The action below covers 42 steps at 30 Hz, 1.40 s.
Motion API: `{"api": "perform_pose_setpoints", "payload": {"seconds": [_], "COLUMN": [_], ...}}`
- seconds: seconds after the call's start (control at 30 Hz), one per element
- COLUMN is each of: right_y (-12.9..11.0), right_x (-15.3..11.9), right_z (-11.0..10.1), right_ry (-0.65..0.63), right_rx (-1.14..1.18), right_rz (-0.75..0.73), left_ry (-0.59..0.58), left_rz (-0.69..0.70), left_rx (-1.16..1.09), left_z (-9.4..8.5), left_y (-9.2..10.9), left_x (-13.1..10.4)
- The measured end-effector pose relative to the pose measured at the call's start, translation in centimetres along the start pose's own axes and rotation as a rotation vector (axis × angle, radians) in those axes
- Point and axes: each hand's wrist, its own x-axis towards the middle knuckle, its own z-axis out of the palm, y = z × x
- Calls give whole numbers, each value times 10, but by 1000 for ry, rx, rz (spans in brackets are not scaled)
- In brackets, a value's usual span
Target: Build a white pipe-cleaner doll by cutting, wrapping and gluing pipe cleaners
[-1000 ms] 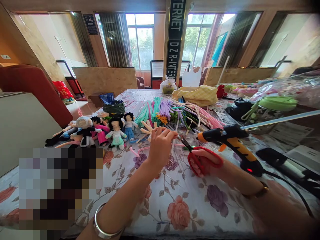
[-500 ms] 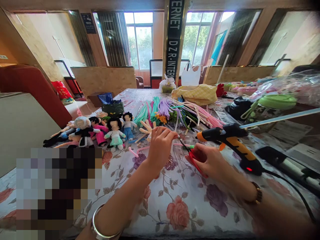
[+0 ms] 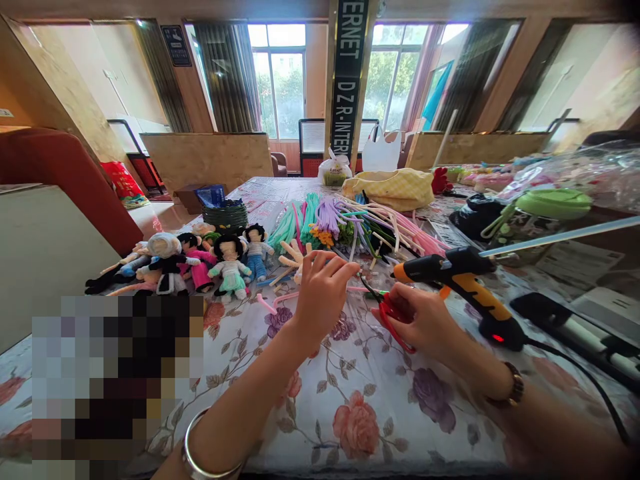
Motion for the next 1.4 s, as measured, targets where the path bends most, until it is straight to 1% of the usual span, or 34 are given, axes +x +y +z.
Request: {"api": "perform_pose_setpoints", "payload": {"seconds": [0.13,0.27,0.43,0.6,0.83,1.03,1.17,1.4], "right_y": [0,1,0,-1,-2,-4,-1,-1], "right_x": [0,0,-1,0,-1,-2,-1,-2], "right_z": [0,0,-1,-1,-1,-3,-1,-1], "right_ry": [15,16,19,30,35,8,-24,-11], "right_rx": [-9,-7,-2,-4,-7,19,34,30], "right_rz": [-3,-1,-4,-18,-23,-10,1,11], "left_ry": [-20,-13,13,4,48,43,18,31], "left_rz": [-21,-29,-13,-8,28,41,51,77], "left_rx": [10,-1,-3,4,-1,26,58,60], "left_z": [0,-1,-2,-4,-4,-2,-1,0], "left_y": [0,1,1,2,1,-1,-2,-2], "left_x": [0,1,2,2,2,1,0,0]}}
